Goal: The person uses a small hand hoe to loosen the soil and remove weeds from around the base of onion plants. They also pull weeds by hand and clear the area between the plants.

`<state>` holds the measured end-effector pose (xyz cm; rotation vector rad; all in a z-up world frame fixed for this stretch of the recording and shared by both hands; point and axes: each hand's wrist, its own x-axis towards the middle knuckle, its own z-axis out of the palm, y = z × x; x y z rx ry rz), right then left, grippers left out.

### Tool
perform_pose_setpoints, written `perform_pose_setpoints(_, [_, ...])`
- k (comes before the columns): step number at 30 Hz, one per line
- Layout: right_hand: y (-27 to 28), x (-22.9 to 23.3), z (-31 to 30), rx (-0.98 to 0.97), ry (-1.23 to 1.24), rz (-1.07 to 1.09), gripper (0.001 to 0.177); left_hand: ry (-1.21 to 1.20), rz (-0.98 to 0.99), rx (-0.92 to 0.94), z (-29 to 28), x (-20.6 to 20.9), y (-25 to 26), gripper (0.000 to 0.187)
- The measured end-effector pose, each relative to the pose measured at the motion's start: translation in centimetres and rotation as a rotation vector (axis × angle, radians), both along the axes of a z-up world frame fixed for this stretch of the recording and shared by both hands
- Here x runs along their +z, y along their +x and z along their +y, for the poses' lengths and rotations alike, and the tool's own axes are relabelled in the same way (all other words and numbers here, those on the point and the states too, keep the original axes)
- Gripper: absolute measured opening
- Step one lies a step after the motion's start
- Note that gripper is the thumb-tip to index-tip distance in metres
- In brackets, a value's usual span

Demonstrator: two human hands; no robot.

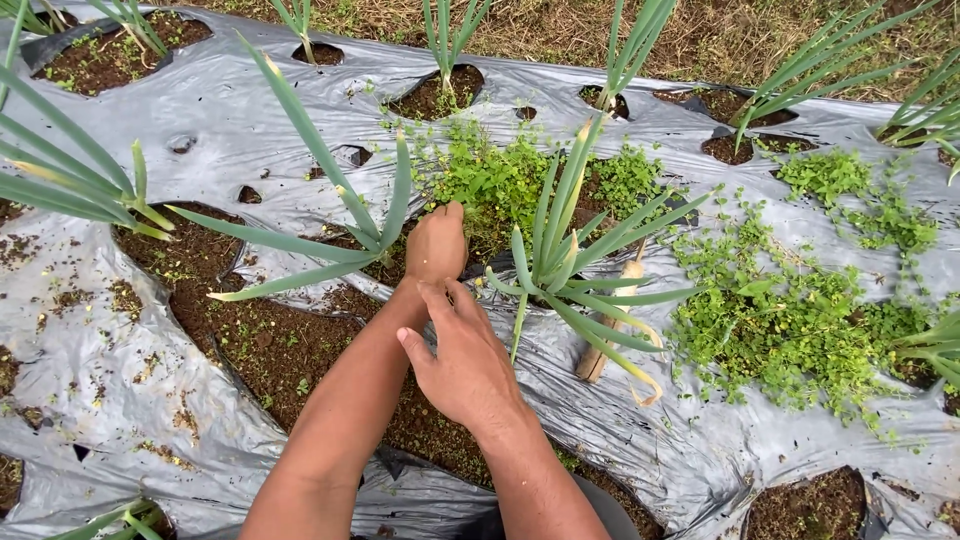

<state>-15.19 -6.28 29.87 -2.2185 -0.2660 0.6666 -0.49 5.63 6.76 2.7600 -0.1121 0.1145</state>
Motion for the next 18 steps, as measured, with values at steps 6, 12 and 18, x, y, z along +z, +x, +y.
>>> perform_pose_setpoints(6, [1.1,-2.0,-1.1,-0.112,-0.093,-0.032,0.056,-0.543,-0.083,0.089,0.1,0.8,-1.6,0.013])
perform_pose_setpoints(12, [0.5,-2.8,-0.6,-0.142,-0.091,-0.072,0.053,-0.588,-0.064,-0.044,1.4,2.3,-3.9,0.012])
perform_pose_setpoints(18, [-0.3,-2.9,0.1,-0.056,-0.044,-0.085,0.055,-0.274,0.036,-0.011,-0.1,4.5,-5.1,0.03])
